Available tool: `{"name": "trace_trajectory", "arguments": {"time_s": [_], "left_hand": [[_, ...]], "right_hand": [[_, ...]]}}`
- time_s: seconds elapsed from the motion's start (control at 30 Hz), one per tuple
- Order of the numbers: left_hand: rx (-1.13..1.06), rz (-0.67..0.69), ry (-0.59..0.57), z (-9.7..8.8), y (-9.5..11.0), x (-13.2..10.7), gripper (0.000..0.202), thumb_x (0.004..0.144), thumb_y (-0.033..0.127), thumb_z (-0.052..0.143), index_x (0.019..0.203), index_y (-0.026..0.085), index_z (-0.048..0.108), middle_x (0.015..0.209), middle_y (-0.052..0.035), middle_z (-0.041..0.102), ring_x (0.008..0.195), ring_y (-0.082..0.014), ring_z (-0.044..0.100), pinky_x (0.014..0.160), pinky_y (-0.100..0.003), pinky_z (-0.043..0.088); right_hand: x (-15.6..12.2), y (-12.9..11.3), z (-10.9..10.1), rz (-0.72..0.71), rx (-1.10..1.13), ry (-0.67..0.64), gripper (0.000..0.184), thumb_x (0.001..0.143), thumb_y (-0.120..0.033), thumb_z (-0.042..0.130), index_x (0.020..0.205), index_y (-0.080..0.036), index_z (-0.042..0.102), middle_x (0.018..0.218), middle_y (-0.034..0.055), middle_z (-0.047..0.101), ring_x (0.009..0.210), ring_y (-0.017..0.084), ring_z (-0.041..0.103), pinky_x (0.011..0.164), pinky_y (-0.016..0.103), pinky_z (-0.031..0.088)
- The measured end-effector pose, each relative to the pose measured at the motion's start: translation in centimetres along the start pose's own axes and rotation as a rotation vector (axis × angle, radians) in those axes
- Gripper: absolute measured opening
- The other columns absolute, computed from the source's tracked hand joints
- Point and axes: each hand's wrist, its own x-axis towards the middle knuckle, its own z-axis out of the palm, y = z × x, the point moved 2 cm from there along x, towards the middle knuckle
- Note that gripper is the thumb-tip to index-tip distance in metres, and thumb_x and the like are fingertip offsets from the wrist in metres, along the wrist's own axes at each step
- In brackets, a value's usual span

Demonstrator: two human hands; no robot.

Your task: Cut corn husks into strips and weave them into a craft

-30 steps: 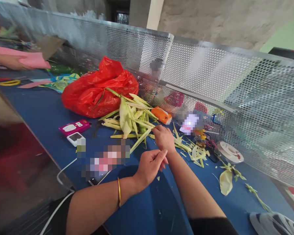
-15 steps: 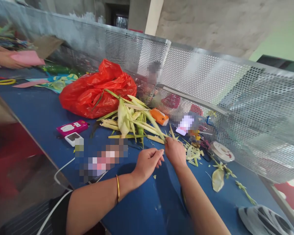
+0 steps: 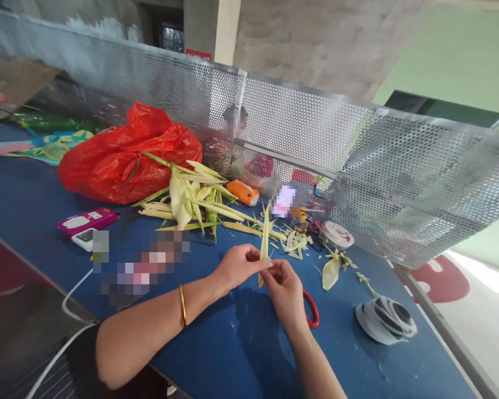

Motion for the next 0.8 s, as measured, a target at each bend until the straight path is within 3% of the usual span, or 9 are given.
{"name": "trace_trajectory", "arguments": {"time_s": [0.07,0.2,0.3,0.4,0.53,0.67,0.73,0.8], "left_hand": [[0.004,0.028,0.004,0.0,-0.8,0.5,0.023,0.067,0.03,0.075,0.06,0.017,0.058,0.058,0.0021,0.056,0.059,-0.0122,0.05,0.058,-0.024,0.037],[-0.221,-0.087,-0.093,0.1,-1.1,0.4,0.017,0.074,0.023,0.066,0.06,0.016,0.058,0.054,0.0044,0.054,0.053,-0.0099,0.05,0.056,-0.023,0.04],[-0.23,-0.098,-0.083,0.2,-0.8,0.3,0.016,0.075,0.021,0.064,0.061,0.016,0.058,0.056,0.0036,0.057,0.054,-0.0095,0.051,0.056,-0.023,0.041],[-0.204,-0.04,-0.009,0.0,-0.8,0.5,0.016,0.075,0.021,0.064,0.061,0.016,0.059,0.059,0.0028,0.059,0.055,-0.0093,0.052,0.056,-0.022,0.041],[-0.188,-0.027,0.049,-0.1,-1.4,0.9,0.016,0.076,0.023,0.065,0.063,0.016,0.059,0.058,0.0034,0.058,0.053,-0.0092,0.052,0.053,-0.022,0.041],[-0.087,-0.061,-0.032,0.2,-1.4,0.4,0.02,0.079,0.029,0.065,0.063,0.017,0.059,0.059,0.0016,0.061,0.052,-0.0108,0.055,0.053,-0.023,0.041],[0.107,0.059,-0.034,0.1,-0.9,-0.1,0.037,0.083,0.042,0.061,0.056,0.018,0.058,0.053,0.0,0.058,0.051,-0.0128,0.054,0.055,-0.026,0.041],[0.361,0.365,0.089,-0.3,0.0,-0.8,0.044,0.087,0.047,0.056,0.055,0.018,0.059,0.055,-0.0025,0.06,0.059,-0.0151,0.057,0.064,-0.029,0.043]], "right_hand": [[0.0,0.3,0.1,-0.012,-0.019,0.009,0.036,0.069,-0.047,0.079,0.083,-0.019,0.061,0.063,-0.0021,0.063,0.058,0.013,0.055,0.057,0.025,0.042],[-0.1,0.6,0.2,0.109,0.101,-0.016,0.035,0.068,-0.046,0.079,0.082,-0.018,0.063,0.064,-0.0014,0.064,0.058,0.013,0.055,0.057,0.024,0.041],[-0.3,0.6,0.2,0.185,0.184,-0.054,0.036,0.071,-0.049,0.076,0.084,-0.017,0.065,0.068,-0.0001,0.065,0.058,0.011,0.055,0.057,0.023,0.042],[-0.5,0.3,0.4,0.163,0.12,-0.07,0.039,0.068,-0.048,0.08,0.085,-0.017,0.064,0.07,0.0002,0.067,0.059,0.012,0.058,0.059,0.024,0.044],[-0.5,0.3,0.3,0.126,0.037,0.012,0.036,0.068,-0.048,0.078,0.08,-0.018,0.062,0.064,-0.002,0.063,0.058,0.014,0.06,0.058,0.024,0.045],[0.0,1.1,-0.7,0.155,-0.006,0.124,0.035,0.073,-0.053,0.069,0.082,-0.02,0.06,0.071,0.0001,0.066,0.056,0.017,0.063,0.056,0.028,0.048],[0.4,1.2,-1.5,0.121,-0.137,0.146,0.031,0.078,-0.052,0.062,0.083,-0.022,0.057,0.072,0.0007,0.066,0.056,0.018,0.064,0.056,0.03,0.048],[0.6,0.7,-2.3,0.024,-0.392,0.157,0.025,0.084,-0.047,0.054,0.082,-0.023,0.056,0.068,0.0,0.065,0.059,0.02,0.064,0.058,0.03,0.046]]}}
